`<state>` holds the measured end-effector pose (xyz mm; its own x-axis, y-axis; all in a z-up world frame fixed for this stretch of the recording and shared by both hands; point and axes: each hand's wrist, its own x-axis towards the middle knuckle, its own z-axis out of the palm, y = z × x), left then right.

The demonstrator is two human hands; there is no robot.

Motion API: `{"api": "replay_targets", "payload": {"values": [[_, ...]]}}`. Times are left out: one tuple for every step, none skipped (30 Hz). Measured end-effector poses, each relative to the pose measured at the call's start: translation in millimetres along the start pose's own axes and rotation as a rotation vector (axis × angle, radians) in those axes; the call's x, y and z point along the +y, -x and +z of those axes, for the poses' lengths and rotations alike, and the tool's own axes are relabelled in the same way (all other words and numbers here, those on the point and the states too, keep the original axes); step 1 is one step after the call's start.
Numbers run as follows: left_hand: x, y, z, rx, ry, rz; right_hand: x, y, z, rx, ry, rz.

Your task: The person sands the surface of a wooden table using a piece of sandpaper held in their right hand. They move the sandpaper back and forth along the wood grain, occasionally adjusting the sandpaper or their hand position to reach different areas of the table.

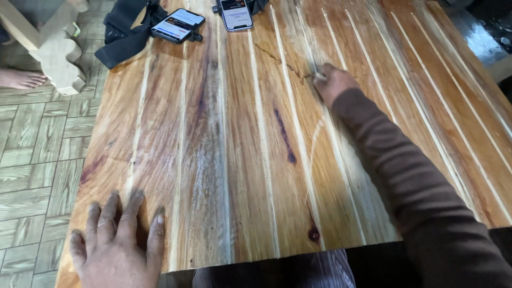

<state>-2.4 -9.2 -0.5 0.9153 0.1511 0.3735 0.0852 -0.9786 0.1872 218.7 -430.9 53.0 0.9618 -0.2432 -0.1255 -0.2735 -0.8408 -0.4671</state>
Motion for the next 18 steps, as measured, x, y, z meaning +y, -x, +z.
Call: {"api": "replay_targets", "payload": {"values": [[1,-1,-3,-0.032,0.02,-0.01,7,-23,5,0.056,0.054,-0.022],[2,-1,-6,-0.064,0.039,-0.02,13,-45,11,0.111,0.107,-0.045],[1,0,-5,-0.07,0.036,-0.023,15,-49,14,0.104,0.108,-0.045],[0,1,-4,-0.052,0.035,-0.002,16,-53,17,0.118,0.168,-0.068],[-1,-2,-3,-0.032,0.037,0.031,21,-55,17,0.138,0.223,-0.083],[-1,1,-4,-0.036,0.036,0.04,30,-43,23,0.138,0.22,-0.073],[0,0,-5,-0.052,0.044,0.021,33,-36,24,0.157,0.212,-0.112],[0,-1,-6,-0.069,0.052,0.002,35,-29,26,0.176,0.205,-0.15],[2,-1,-9,-0.073,0.056,0.011,30,4,20,0.177,0.206,-0.14],[3,-1,-11,-0.086,0.055,-0.004,24,36,15,0.113,0.194,-0.091],[5,-2,-13,-0.097,0.055,-0.02,16,67,10,0.049,0.182,-0.044],[5,-1,-11,-0.101,0.059,-0.012,1,108,-4,0.052,0.183,-0.035],[4,0,-9,-0.086,0.059,-0.007,-17,148,-15,-0.055,0.066,0.151],[3,1,-7,-0.072,0.059,-0.001,-35,187,-27,-0.162,-0.053,0.337],[2,1,-6,-0.074,0.06,-0.002,8,198,-9,-0.163,-0.051,0.338],[3,1,-4,-0.051,0.046,0.008,50,209,9,-0.088,0.03,0.123],[2,2,-4,-0.03,0.03,0.02,93,222,28,-0.015,0.108,-0.09],[2,3,-5,-0.035,0.027,0.02,95,229,29,-0.02,0.107,-0.088]]}}
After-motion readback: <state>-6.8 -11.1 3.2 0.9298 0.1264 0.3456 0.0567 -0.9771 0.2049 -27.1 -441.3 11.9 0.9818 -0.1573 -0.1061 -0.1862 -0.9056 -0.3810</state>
